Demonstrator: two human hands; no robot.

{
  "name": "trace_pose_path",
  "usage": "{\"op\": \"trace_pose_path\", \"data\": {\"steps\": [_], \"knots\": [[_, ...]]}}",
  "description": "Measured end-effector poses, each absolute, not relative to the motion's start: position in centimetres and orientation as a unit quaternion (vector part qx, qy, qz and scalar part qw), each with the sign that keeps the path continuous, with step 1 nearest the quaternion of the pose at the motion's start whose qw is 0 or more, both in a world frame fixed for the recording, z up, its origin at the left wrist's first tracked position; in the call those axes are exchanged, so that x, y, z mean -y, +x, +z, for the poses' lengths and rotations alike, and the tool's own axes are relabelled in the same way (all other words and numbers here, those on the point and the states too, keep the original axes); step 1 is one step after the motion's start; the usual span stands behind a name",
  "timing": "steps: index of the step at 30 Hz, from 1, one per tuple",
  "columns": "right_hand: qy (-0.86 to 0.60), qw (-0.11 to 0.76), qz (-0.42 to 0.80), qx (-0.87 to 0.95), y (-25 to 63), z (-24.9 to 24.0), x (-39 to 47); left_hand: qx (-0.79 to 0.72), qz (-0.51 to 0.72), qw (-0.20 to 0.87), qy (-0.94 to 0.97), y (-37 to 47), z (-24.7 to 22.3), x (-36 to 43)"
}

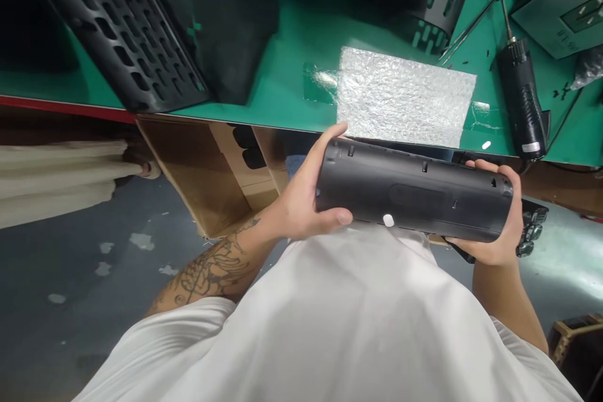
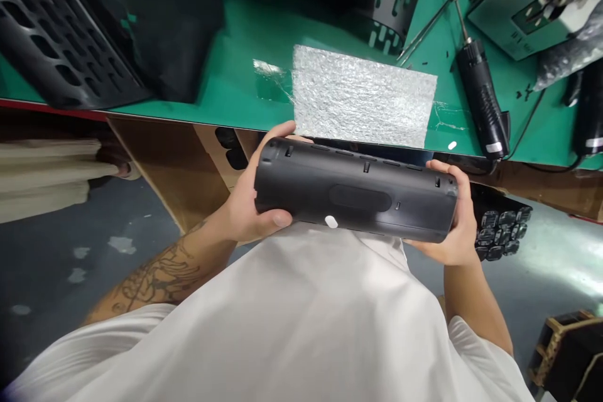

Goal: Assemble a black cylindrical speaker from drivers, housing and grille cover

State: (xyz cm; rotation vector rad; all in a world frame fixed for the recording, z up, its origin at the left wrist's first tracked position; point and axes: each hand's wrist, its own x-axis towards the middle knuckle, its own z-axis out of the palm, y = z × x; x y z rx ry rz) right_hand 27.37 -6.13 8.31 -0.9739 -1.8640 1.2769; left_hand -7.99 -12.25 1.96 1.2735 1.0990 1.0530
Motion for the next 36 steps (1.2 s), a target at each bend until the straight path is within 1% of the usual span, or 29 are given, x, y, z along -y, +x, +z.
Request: {"op": "trace_pose_path", "data": {"steps": [3, 5, 11, 15, 20, 24, 28, 36], "knots": [[-0.396, 0.327, 0.471, 0.718, 26.8, 8.7, 6.4, -0.418, 0.460, 0.551, 0.557, -8.4, 1.6, 11.8], [-0.387, 0.330, 0.463, 0.726, 26.6, 8.9, 6.3, -0.401, 0.466, 0.536, 0.579, -8.6, 1.3, 11.4], [-0.349, 0.355, 0.510, 0.702, 26.8, 8.6, 6.1, -0.373, 0.477, 0.512, 0.609, -8.7, 0.9, 10.5], [-0.350, 0.353, 0.501, 0.708, 26.6, 8.5, 6.2, -0.360, 0.492, 0.515, 0.602, -8.7, 0.8, 10.6], [-0.372, 0.336, 0.461, 0.733, 26.5, 8.7, 6.4, -0.382, 0.503, 0.529, 0.568, -8.5, 0.1, 11.9], [-0.386, 0.293, 0.442, 0.755, 27.3, 8.6, 6.7, -0.402, 0.488, 0.565, 0.530, -8.0, -0.3, 13.3], [-0.395, 0.260, 0.448, 0.759, 27.5, 8.2, 7.1, -0.424, 0.488, 0.594, 0.479, -7.8, -0.7, 14.2], [-0.374, 0.261, 0.472, 0.754, 27.0, 7.4, 7.3, -0.421, 0.498, 0.599, 0.464, -8.2, -1.3, 14.6]]}}
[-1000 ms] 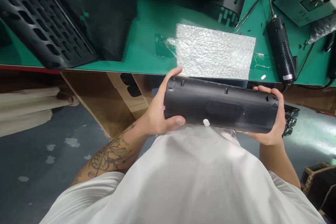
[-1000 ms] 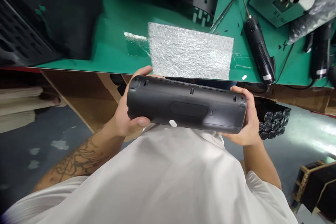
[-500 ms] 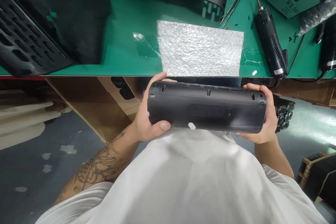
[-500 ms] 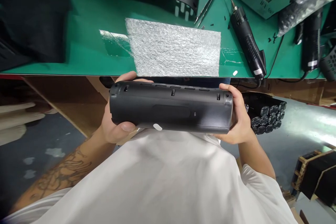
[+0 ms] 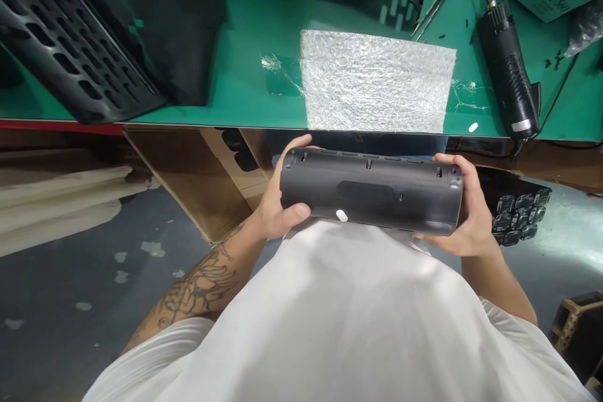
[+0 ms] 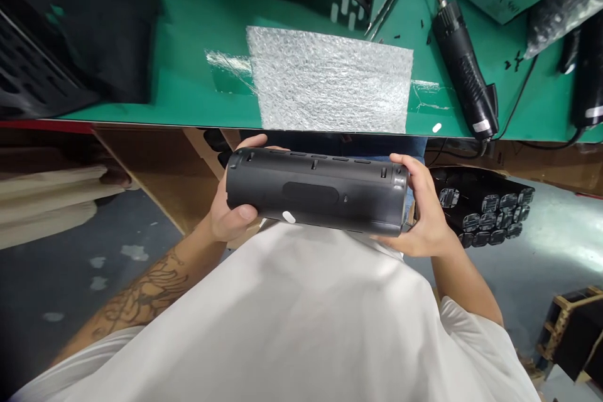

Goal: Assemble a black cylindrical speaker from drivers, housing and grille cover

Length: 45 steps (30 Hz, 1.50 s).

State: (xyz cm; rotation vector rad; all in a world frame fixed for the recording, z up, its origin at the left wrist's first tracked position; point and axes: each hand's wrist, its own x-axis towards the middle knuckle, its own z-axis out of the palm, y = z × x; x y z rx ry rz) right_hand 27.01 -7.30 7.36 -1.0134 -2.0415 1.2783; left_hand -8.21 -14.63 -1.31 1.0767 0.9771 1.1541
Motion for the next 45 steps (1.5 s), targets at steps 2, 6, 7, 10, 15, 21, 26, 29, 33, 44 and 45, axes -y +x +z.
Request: {"op": "trace_pose_path", "data": {"steps": [2, 6, 7, 10, 15, 21, 26, 29, 33, 44, 45], "knots": [[-0.373, 0.261, 0.462, 0.761, 27.0, 7.4, 7.3, -0.422, 0.497, 0.607, 0.455, -8.2, -1.6, 14.6], [-0.378, 0.263, 0.433, 0.775, 27.0, 7.6, 7.3, -0.415, 0.498, 0.620, 0.441, -7.9, -2.4, 14.5], [-0.379, 0.265, 0.425, 0.778, 27.1, 7.6, 7.3, -0.411, 0.501, 0.624, 0.436, -7.9, -2.7, 14.4], [-0.384, 0.268, 0.404, 0.786, 27.2, 7.6, 7.4, -0.398, 0.503, 0.641, 0.421, -7.5, -3.4, 14.3], [-0.381, 0.272, 0.394, 0.791, 28.0, 7.2, 7.7, -0.388, 0.490, 0.658, 0.419, -6.8, -4.1, 14.0], [-0.413, 0.264, 0.425, 0.761, 30.3, 6.5, 8.9, -0.375, 0.454, 0.655, 0.474, -6.1, -4.5, 13.1], [-0.437, 0.259, 0.425, 0.749, 31.7, 6.2, 10.0, -0.361, 0.433, 0.635, 0.528, -5.5, -3.8, 11.8], [-0.442, 0.266, 0.429, 0.741, 31.9, 6.1, 10.2, -0.373, 0.417, 0.632, 0.536, -5.2, -2.9, 11.3], [-0.441, 0.281, 0.450, 0.724, 32.0, 6.2, 10.0, -0.398, 0.396, 0.640, 0.525, -5.1, -1.8, 11.2], [-0.495, 0.284, 0.653, 0.498, 36.0, 4.0, 10.1, -0.369, 0.358, 0.786, 0.343, -3.7, 0.9, 10.8], [-0.504, 0.276, 0.680, 0.455, 36.1, 3.9, 10.2, -0.369, 0.350, 0.794, 0.332, -3.3, 1.2, 10.5]]}}
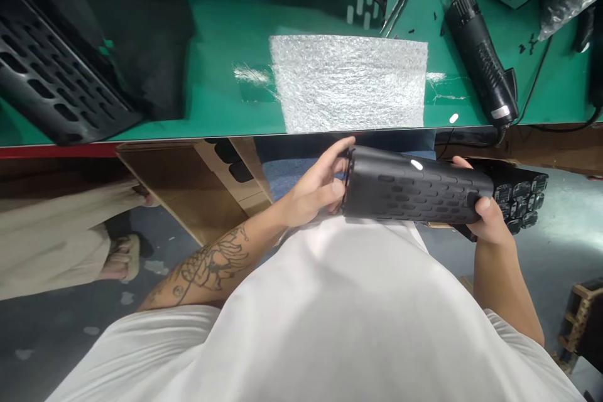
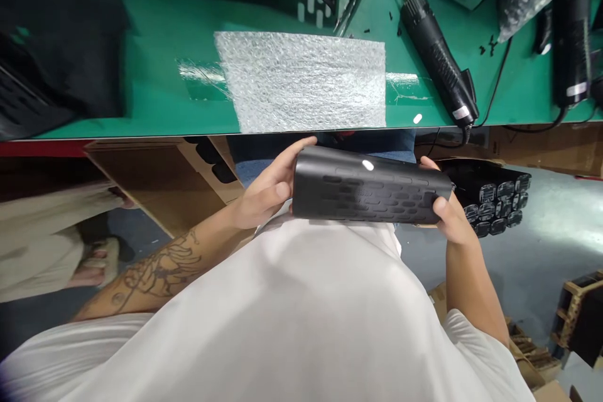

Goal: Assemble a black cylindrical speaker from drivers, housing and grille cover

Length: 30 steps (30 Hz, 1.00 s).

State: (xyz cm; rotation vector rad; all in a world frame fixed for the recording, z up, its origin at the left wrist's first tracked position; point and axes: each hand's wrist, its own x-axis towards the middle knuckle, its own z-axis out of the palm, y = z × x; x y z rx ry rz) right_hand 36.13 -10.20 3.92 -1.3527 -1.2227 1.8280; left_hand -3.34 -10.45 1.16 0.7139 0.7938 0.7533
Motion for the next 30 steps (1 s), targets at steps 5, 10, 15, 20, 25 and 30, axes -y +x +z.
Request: {"op": "trace_pose_path", "data": {"steps": [5, 10, 15, 20, 25, 30], "knots": [[-0.522, 0.174, 0.775, 0.311, 36.1, 5.3, 11.6, -0.407, 0.305, 0.819, 0.264, -0.5, 2.7, 8.1], [-0.519, 0.099, 0.826, 0.196, 35.9, 7.6, 14.3, -0.420, 0.252, 0.841, 0.231, 1.3, 3.4, 6.1], [-0.522, 0.094, 0.834, 0.153, 35.2, 9.1, 16.5, -0.410, 0.225, 0.855, 0.225, 1.4, 3.0, 5.7], [-0.551, 0.100, 0.810, 0.175, 33.6, 9.9, 16.8, -0.401, 0.248, 0.849, 0.240, 0.4, 2.7, 6.3], [-0.548, 0.129, 0.778, 0.279, 31.1, 10.3, 14.5, -0.421, 0.273, 0.832, 0.236, -1.7, 2.7, 7.2], [-0.493, 0.133, 0.784, 0.353, 28.8, 9.7, 11.4, -0.442, 0.353, 0.786, 0.251, -4.8, 3.1, 9.1]]}}
